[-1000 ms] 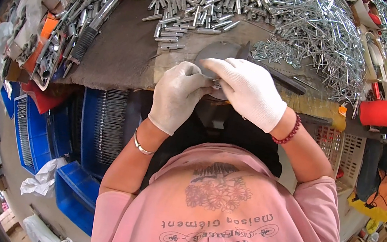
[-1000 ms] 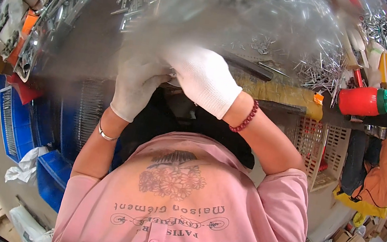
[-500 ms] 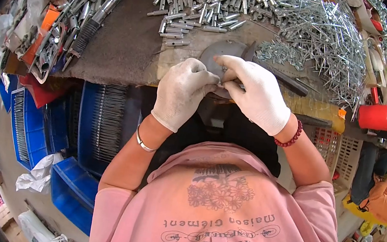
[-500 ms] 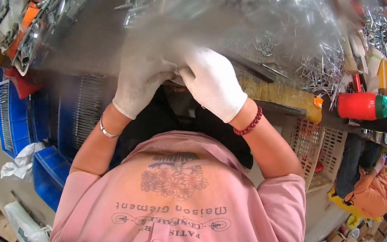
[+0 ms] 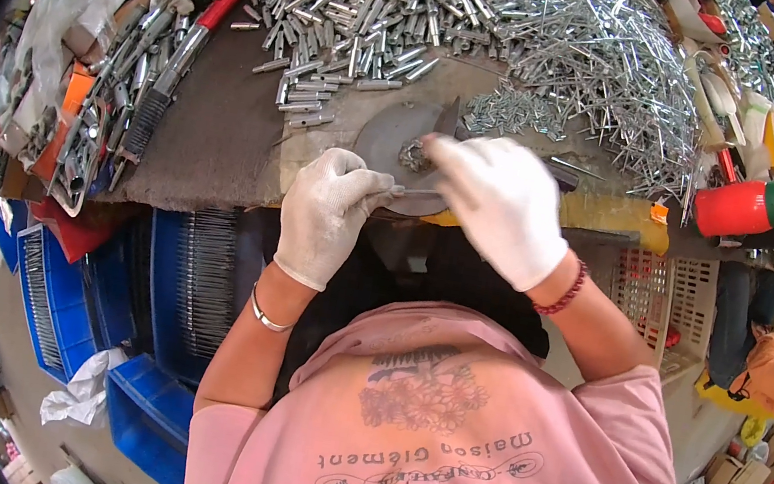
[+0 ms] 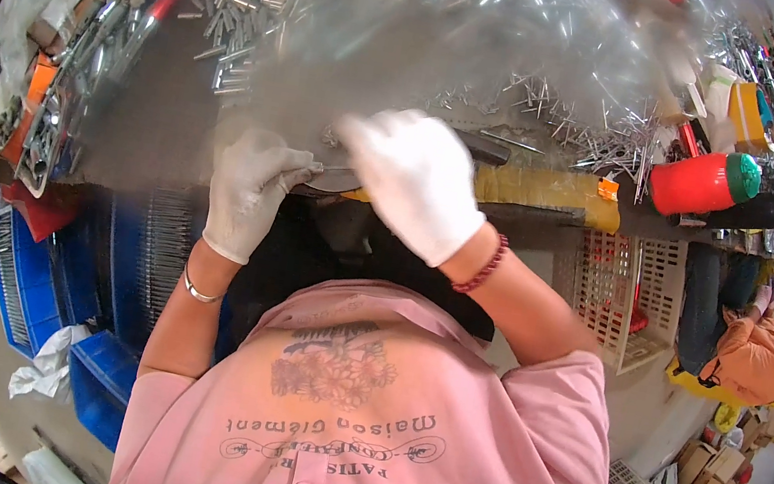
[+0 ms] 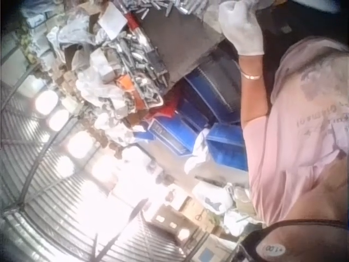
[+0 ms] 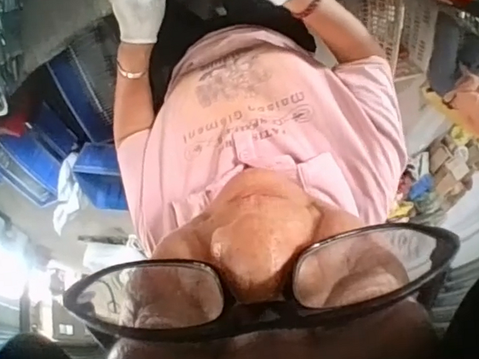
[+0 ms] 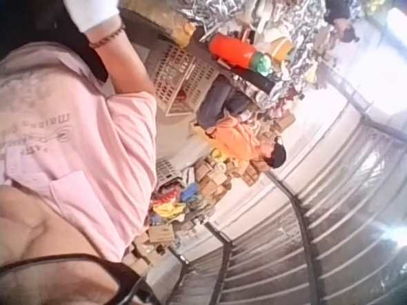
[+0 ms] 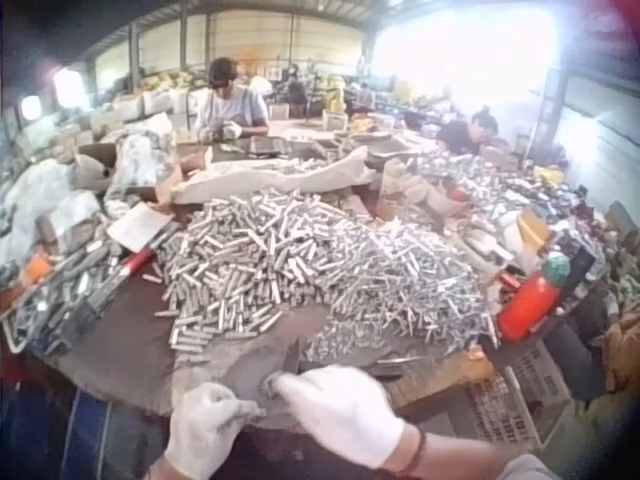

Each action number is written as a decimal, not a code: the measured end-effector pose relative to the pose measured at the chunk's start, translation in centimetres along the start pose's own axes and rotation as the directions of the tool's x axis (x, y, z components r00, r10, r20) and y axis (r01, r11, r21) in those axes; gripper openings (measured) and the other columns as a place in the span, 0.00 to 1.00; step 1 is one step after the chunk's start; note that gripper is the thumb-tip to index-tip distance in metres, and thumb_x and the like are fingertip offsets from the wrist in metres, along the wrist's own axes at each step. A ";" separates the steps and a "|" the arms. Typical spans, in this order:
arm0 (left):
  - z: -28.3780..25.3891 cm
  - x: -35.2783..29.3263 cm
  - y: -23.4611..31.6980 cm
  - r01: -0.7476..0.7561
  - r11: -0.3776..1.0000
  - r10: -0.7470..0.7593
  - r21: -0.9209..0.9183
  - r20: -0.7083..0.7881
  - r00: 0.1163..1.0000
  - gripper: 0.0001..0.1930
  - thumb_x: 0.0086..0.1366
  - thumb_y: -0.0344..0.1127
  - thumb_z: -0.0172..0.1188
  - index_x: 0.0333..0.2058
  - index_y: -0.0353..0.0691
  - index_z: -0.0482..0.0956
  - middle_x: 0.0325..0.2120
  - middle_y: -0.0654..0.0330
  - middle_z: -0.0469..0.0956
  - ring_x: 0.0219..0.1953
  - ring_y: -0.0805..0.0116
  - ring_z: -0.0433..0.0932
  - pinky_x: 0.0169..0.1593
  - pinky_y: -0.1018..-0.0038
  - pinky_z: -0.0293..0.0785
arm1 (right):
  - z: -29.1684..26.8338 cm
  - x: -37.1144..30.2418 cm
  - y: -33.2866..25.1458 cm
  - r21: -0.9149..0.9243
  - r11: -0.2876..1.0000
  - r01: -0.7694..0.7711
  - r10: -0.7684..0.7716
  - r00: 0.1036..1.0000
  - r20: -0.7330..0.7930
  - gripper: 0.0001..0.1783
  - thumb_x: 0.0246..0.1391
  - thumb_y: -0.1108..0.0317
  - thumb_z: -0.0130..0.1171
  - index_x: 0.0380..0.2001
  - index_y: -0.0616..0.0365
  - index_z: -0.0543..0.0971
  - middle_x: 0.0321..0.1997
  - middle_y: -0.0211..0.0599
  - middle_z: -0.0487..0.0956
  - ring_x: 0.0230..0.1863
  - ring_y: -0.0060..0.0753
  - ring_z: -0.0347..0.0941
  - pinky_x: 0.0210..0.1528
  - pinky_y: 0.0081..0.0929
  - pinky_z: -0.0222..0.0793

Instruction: Assembling and hammering small metal pins into a circular base component.

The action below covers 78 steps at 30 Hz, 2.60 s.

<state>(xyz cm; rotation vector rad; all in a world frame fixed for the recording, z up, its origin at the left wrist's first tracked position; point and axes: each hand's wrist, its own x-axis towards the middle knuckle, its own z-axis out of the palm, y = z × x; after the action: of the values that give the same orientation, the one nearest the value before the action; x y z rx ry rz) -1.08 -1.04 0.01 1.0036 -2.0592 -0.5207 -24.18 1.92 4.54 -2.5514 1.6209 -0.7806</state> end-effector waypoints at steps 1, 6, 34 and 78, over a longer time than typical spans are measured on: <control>-0.4 0.2 0.4 -0.011 0.999 0.011 0.032 -0.003 1.000 0.11 0.50 0.27 0.77 0.33 0.44 0.88 0.28 0.58 0.78 0.32 0.55 0.80 0.35 0.63 0.76 | -0.6 -0.3 1.2 -0.084 0.995 -0.055 0.056 0.998 0.014 0.22 0.52 0.70 0.69 0.52 0.50 0.83 0.39 0.33 0.82 0.41 0.44 0.78 0.46 0.39 0.75; 0.0 0.6 0.1 -0.054 0.999 0.054 0.005 -0.026 0.998 0.11 0.50 0.27 0.77 0.33 0.43 0.88 0.28 0.58 0.78 0.32 0.56 0.80 0.35 0.63 0.76 | -0.9 -1.6 4.9 -0.210 0.974 -0.085 0.099 0.994 0.057 0.22 0.53 0.72 0.68 0.53 0.51 0.84 0.43 0.35 0.81 0.45 0.46 0.77 0.49 0.42 0.73; 0.6 -0.8 -0.8 0.102 0.988 -0.103 -0.114 -0.003 0.995 0.13 0.51 0.22 0.76 0.36 0.41 0.90 0.29 0.58 0.79 0.32 0.58 0.80 0.37 0.66 0.77 | 0.0 -3.3 -2.5 -0.050 0.980 -0.190 0.195 0.973 0.121 0.10 0.53 0.65 0.72 0.35 0.53 0.81 0.38 0.40 0.82 0.38 0.49 0.81 0.41 0.40 0.76; -17.8 -50.0 -24.0 0.942 -0.226 -0.784 0.249 -0.620 -0.024 0.20 0.66 0.36 0.59 0.53 0.34 0.84 0.55 0.39 0.82 0.61 0.38 0.79 0.64 0.56 0.75 | 1.4 -2.8 -1.7 0.720 0.447 -0.531 0.556 0.795 0.242 0.21 0.68 0.77 0.52 0.62 0.65 0.79 0.36 0.28 0.79 0.25 0.15 0.67 0.29 0.17 0.64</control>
<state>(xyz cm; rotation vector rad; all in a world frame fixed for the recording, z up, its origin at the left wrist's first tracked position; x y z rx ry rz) 43.97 23.74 -27.38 2.9385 -0.7302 -0.2378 -23.09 4.74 2.62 -1.3050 1.4992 -1.0981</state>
